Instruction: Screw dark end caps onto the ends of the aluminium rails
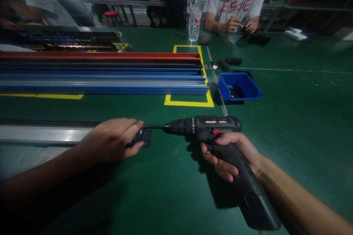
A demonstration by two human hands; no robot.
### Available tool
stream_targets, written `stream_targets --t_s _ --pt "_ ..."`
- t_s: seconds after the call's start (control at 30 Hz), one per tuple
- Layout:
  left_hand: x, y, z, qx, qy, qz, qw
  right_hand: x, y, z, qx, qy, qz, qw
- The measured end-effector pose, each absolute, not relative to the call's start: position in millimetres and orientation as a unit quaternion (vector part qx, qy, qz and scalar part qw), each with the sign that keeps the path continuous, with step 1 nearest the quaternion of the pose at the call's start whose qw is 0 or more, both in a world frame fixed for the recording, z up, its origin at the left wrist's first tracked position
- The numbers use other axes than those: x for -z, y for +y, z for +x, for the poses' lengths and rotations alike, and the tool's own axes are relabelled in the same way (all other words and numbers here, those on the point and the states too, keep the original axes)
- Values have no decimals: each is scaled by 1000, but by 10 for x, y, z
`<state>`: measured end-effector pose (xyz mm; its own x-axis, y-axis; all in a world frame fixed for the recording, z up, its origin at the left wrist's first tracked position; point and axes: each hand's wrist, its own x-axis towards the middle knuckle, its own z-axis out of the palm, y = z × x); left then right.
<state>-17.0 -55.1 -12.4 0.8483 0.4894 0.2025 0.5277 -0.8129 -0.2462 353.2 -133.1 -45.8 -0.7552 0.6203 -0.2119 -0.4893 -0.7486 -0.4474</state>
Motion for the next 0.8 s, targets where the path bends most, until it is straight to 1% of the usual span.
stream_targets --t_s 0.23,0.53,0.8 --pt "139 -542 -164 83 -260 -949 157 462 -1331 3527 -916 -188 -182 303" --pt "109 -534 -139 103 -256 -951 140 467 -1332 3511 -917 -190 -172 305" --pt "100 -530 -158 123 -295 -943 90 487 -1344 3534 -916 -194 -195 292"
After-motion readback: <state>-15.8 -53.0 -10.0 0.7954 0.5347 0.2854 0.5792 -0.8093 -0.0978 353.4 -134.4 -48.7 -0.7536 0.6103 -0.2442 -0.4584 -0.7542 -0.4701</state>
